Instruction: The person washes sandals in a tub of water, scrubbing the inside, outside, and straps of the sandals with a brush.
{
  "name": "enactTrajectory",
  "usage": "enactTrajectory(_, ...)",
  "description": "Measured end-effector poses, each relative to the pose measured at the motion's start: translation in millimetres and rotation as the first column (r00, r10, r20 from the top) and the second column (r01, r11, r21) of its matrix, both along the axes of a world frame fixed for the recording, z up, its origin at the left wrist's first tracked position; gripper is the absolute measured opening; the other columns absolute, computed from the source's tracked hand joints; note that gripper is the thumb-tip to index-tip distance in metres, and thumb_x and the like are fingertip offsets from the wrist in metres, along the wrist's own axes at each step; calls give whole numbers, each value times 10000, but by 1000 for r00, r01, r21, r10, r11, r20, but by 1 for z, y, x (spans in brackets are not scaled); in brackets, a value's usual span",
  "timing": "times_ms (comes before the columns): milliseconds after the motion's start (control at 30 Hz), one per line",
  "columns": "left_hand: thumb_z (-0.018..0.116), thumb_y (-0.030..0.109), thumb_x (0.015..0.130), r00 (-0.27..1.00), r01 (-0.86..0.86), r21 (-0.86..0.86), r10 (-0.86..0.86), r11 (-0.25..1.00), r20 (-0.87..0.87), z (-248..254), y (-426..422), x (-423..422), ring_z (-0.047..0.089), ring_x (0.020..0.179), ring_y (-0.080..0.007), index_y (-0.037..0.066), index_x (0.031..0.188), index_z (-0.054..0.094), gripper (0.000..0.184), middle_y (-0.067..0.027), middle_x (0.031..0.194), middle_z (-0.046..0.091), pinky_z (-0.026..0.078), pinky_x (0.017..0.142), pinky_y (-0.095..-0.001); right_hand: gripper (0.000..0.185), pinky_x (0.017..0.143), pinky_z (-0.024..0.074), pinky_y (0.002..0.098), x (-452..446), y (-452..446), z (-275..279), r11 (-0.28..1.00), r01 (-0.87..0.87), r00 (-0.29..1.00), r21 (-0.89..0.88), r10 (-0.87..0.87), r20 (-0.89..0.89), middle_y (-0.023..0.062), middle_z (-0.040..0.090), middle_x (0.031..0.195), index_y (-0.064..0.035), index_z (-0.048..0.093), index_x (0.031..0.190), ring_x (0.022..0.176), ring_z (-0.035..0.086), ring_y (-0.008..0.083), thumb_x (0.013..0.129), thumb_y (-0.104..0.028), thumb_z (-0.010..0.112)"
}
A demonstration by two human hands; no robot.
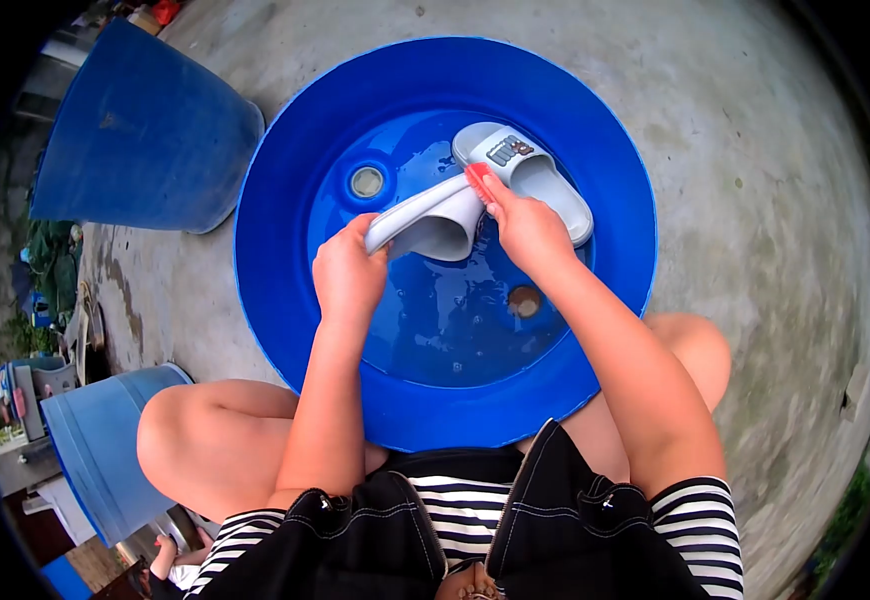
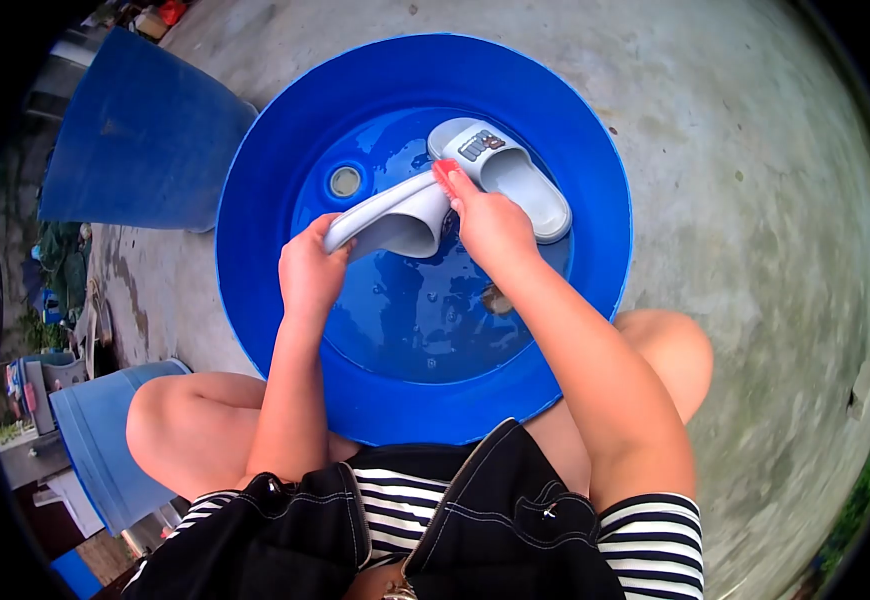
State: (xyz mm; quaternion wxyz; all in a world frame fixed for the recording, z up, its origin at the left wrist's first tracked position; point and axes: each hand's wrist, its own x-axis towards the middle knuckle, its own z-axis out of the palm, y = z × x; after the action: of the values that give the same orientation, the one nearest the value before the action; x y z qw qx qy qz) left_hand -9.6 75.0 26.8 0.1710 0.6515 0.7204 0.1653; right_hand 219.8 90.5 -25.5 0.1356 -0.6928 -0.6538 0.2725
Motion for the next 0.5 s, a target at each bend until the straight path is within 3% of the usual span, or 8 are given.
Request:
enactTrajectory(67,764,115,847,1000,-3,8,4,1000,-22,-1,0,0,717,943,-379,153,1163,749,318,-174,995,753,563,848,-456,460,722,524,512,-6,-7,-3,999,2,1000,37,-2,-1,190,628,862,-314,513,1504,765,656,401,1053,-230,552)
enactTrajectory(133,766,118,848,999,-10,10,11,1000,-44,-2,-1,-1,717,944,-379,154,1163,749,318,-174,997,753,563,849,-456,440,713,545,525,-35,-34,34,959,-216,968,182,234,-87,236,642,867,-230,502,1486,785,678,423,1048,-239,548)
enactTrajectory(167,767,122,850,999,-11,9,11,1000,-30,-3,-1,-3,717,941,-381,149,1165,747,318,-172,993,753,564,844,-455,451,709,548,519,-46,-47,43,942,-270,941,200,302,-152,227,632,854,-255,502,1491,772,674,424,1045,-256,563)
enactTrajectory(267,768,124,851,1000,-4,6,4,1000,-13,-6,-4,-5,718,931,-384,140,1165,743,316,-170,985,753,565,834,-456,464,710,553,502,-37,-40,27,951,-236,958,201,262,-117,203,644,868,-305,496,1498,774,675,411,1042,-269,571)
enactTrajectory(300,768,122,850,1000,0,21,0,1000,-1,-5,-1,-4,718,925,-385,136,1162,742,314,-170,980,753,567,828,-457,491,715,524,504,-27,-27,11,970,-159,980,181,177,-86,194,650,877,-319,488,1521,804,670,392,1044,-243,573)
enactTrajectory(400,775,123,850,1000,23,9,-23,1000,14,0,-2,2,733,923,-364,119,1180,736,333,-181,972,755,567,832,-420,471,721,522,509,-3,-1,7,999,-48,998,3,48,29,205,656,859,-304,488,1520,801,669,389,1057,-237,545)
enactTrajectory(500,767,120,854,1000,5,28,-5,1000,-1,1,-2,0,726,917,-376,118,1152,736,299,-182,971,752,568,821,-438,492,697,515,505,-36,-34,21,961,-160,980,227,182,-81,199,610,860,-306,497,1513,744,638,398,1037,-224,585)
